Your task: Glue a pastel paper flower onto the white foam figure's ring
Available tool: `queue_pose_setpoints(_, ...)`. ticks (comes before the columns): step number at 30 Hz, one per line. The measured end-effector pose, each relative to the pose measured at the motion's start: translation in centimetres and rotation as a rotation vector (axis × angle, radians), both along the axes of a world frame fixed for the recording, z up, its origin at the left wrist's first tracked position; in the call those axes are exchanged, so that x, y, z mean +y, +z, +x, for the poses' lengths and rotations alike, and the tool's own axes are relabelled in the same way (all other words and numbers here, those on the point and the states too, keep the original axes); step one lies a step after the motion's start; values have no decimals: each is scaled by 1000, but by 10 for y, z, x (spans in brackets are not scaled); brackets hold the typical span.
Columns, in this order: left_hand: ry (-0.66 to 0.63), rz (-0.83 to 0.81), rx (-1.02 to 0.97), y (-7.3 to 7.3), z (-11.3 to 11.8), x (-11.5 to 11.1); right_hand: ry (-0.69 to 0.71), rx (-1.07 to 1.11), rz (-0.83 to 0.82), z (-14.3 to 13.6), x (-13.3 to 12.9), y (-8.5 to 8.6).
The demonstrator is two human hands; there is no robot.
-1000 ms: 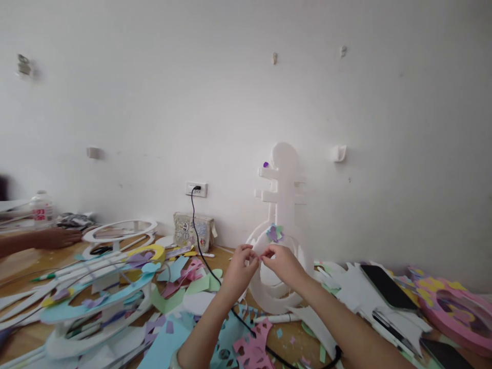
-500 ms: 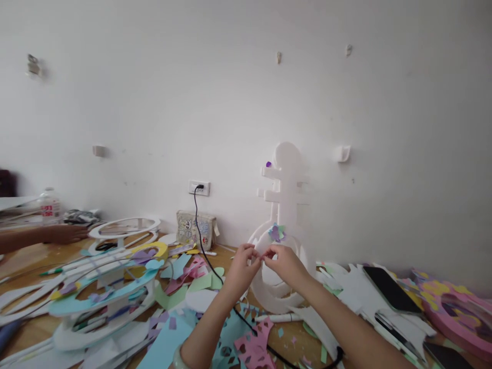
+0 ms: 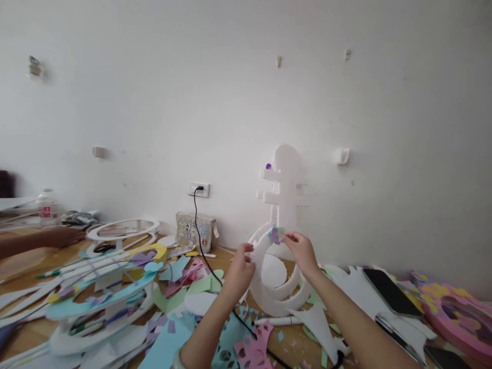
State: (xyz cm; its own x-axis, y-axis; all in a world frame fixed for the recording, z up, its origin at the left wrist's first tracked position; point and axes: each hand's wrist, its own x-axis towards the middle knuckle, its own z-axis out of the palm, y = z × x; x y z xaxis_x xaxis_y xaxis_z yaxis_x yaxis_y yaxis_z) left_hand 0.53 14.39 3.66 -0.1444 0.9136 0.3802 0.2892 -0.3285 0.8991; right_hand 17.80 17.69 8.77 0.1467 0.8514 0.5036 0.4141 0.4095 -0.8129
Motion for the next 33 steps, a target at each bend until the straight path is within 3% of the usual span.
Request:
queue_pose_setpoints(23,-21,2,11,-1,-1,-3,-123,-260,-13,-6,1,9)
queue_pose_setpoints(33,-31,-42,-3,9,2,-9,-178,-364,-41,-8,-3,15)
